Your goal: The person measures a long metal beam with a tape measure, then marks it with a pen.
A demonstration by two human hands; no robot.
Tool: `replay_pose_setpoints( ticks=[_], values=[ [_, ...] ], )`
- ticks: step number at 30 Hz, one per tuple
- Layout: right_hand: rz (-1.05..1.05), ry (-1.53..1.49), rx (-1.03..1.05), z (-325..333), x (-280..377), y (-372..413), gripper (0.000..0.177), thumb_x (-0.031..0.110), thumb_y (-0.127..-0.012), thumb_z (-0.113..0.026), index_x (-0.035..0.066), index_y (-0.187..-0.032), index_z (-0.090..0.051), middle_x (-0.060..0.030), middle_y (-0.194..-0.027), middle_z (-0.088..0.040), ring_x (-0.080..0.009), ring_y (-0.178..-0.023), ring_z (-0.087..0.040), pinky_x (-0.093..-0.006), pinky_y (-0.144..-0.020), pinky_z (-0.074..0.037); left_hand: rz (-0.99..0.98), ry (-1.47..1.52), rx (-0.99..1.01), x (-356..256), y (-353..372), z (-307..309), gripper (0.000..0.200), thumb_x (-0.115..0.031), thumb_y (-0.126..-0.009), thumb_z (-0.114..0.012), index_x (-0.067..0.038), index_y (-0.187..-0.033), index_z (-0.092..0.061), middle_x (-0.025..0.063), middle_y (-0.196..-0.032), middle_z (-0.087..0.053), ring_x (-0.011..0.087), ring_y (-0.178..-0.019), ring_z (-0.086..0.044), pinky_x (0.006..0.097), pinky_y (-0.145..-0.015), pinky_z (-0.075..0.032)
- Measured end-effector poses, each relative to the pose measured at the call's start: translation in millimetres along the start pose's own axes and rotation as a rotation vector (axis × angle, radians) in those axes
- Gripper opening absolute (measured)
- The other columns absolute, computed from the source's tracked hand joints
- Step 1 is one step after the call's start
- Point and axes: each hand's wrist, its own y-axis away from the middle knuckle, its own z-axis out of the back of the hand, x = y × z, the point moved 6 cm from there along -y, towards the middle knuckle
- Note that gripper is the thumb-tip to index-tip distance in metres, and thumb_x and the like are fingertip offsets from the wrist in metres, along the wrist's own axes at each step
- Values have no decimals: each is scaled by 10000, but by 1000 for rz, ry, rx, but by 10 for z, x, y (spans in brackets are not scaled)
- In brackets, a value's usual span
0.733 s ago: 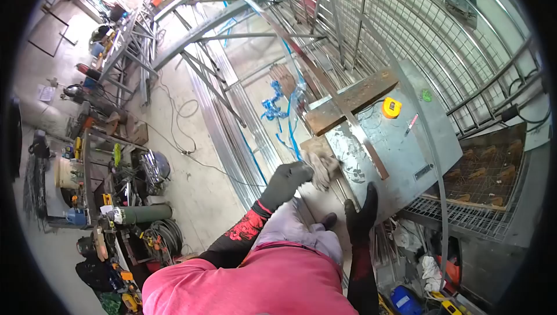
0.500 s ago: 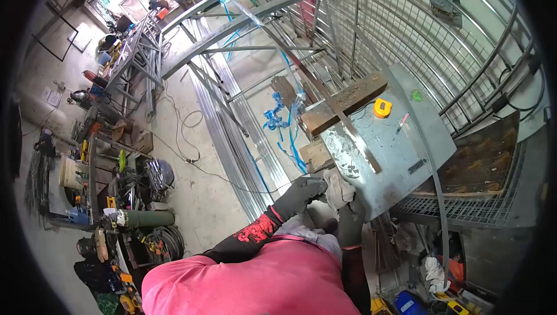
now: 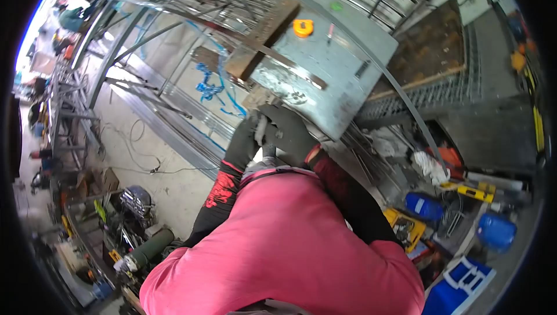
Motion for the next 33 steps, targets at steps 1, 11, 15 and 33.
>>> replay_pose_setpoints(
  ticks=[1, 11, 15, 33],
  values=[
    [-19, 9, -18, 55, -68, -38, 374, 105, -917, -677, -3, -1274, -676, -207, -1288, -676, -354, -1173, -653, -427, -988, -516, -90, -19, -22, -21, -44, 158, 330, -390, -1113, -505, -71, -1154, -584, 14, -892, -599, 120, -766, -565, 308, -707, -496],
    [-149, 659, -548, 1138, -729, 15, 687, 233, -871, -805, 24, -1458, -517, -199, -1319, -635, -368, -1207, -629, -431, -1009, -520, -299, -104, -558, -577, -96, 917, 376, -181, -1020, -654, 35, -1316, -574, 88, -965, -694, 138, -804, -669, 277, -670, -562],
    [-399, 706, -173, 895, -1511, -286, 469, 322, -832, -764, 120, -1240, -652, -164, -983, -734, -382, -905, -707, -497, -776, -560, -1050, -1083, -471, -677, -587, 163, 423, -173, -916, -693, -14, -1302, -626, 210, -1021, -686, 383, -1004, -659, 475, -904, -529],
    [-591, 805, -158, 2000, -838, 2141, 334, 171, -864, -712, 62, -1179, -687, -165, -986, -721, -397, -941, -692, -489, -811, -533, -859, -1532, -260, -1090, -1511, 34, 371, -318, -926, -654, -223, -1278, -721, 141, -1418, -607, 440, -1424, -446, 600, -1217, -254]
  ],
)
